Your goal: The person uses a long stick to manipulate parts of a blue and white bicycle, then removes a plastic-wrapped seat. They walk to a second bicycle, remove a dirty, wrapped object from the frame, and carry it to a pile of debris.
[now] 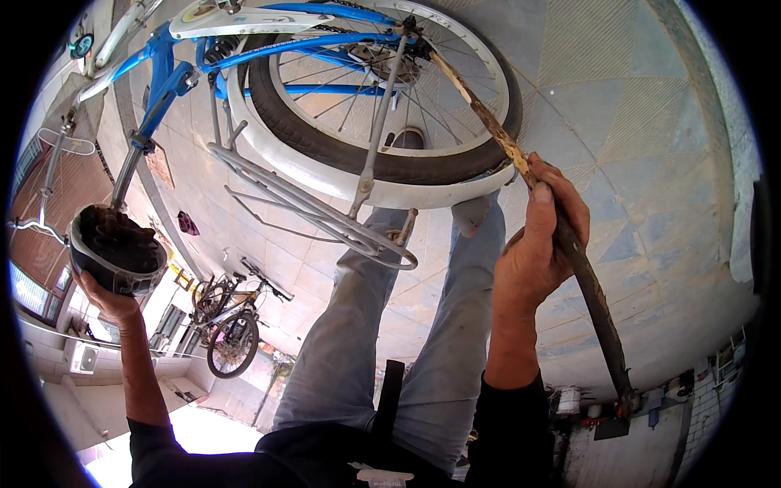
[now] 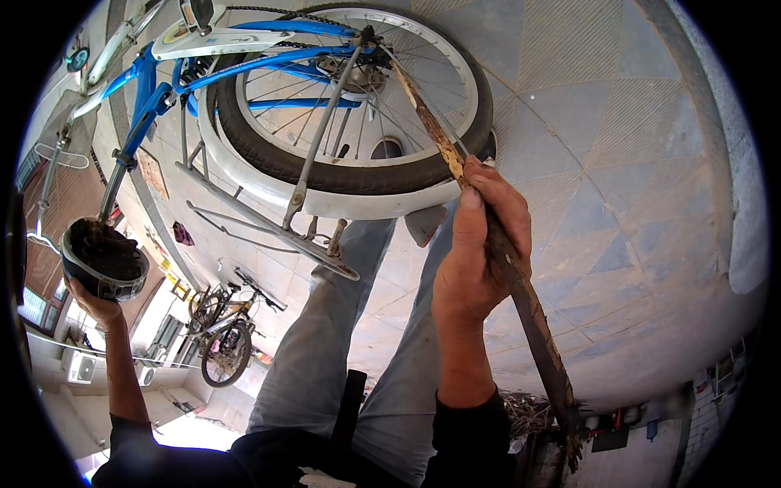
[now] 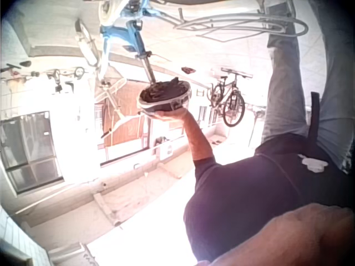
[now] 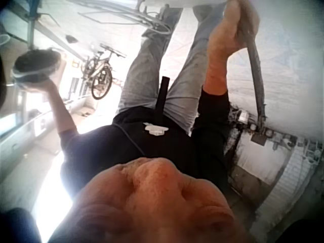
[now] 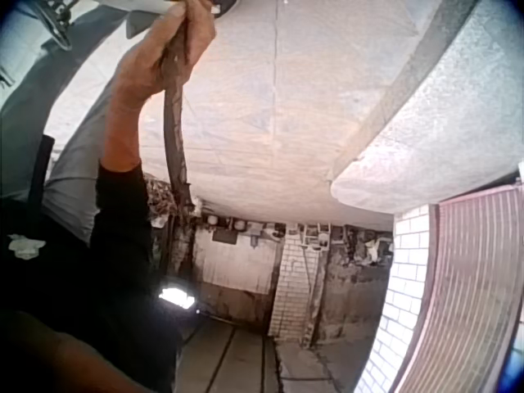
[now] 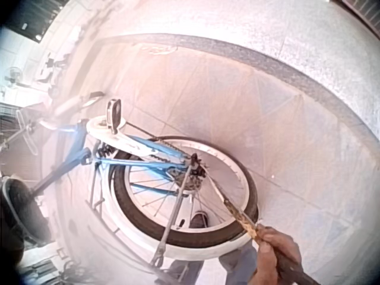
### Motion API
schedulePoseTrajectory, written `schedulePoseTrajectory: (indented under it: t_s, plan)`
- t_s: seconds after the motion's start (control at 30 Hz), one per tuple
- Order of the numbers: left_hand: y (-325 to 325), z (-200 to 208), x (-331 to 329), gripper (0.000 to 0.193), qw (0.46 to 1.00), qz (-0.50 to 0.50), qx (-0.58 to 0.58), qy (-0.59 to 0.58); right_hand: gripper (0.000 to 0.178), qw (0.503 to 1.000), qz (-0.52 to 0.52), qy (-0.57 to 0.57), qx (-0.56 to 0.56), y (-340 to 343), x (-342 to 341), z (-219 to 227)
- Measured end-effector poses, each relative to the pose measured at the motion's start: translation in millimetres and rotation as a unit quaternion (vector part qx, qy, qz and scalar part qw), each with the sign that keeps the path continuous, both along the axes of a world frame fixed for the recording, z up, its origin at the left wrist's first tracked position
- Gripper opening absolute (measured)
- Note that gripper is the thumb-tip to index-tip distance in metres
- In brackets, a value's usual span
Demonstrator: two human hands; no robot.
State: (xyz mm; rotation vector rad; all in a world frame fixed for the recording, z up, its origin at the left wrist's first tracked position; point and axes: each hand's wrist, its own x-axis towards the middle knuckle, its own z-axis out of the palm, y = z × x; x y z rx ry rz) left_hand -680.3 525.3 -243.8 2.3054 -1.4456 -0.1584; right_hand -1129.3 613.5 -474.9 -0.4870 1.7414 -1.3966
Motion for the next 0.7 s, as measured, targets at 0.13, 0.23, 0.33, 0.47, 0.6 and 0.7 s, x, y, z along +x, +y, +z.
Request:
schedulePoseTrajectory:
  t_s: [0.13,0.23,0.33,0.47,0.6,0.7]
  plan:
    - [0.2,-2.6,-9.6,0.073,1.0,0.005,-0.006,-0.015,0.015,1.0,0.009,-0.005,-0.019,8.7,4.3,17.7]
    - [-0.4,-1.5,-8.2,0.073,1.0,-0.002,-0.001,-0.022,0.015,0.999,0.032,0.005,-0.039,16.7,1.2,29.1]
    - [0.4,1.3,-1.7,0.073,0.999,-0.019,0.007,-0.044,0.016,0.999,0.009,-0.011,-0.044,22.9,-1.9,30.1]
    - [0.5,-0.8,-4.3,0.072,0.999,-0.018,0.007,-0.029,0.017,0.999,-0.021,-0.021,-0.033,14.5,3.9,18.3]
    - [-1.6,-3.0,-6.7,0.065,0.999,-0.024,0.003,0.025,0.016,1.0,0.008,0.002,-0.017,10.7,10.7,24.6]
    - [-1.6,-4.3,-12.0,0.065,0.998,-0.034,-0.009,0.047,0.017,0.999,0.02,-0.02,-0.039,18.3,10.4,34.8]
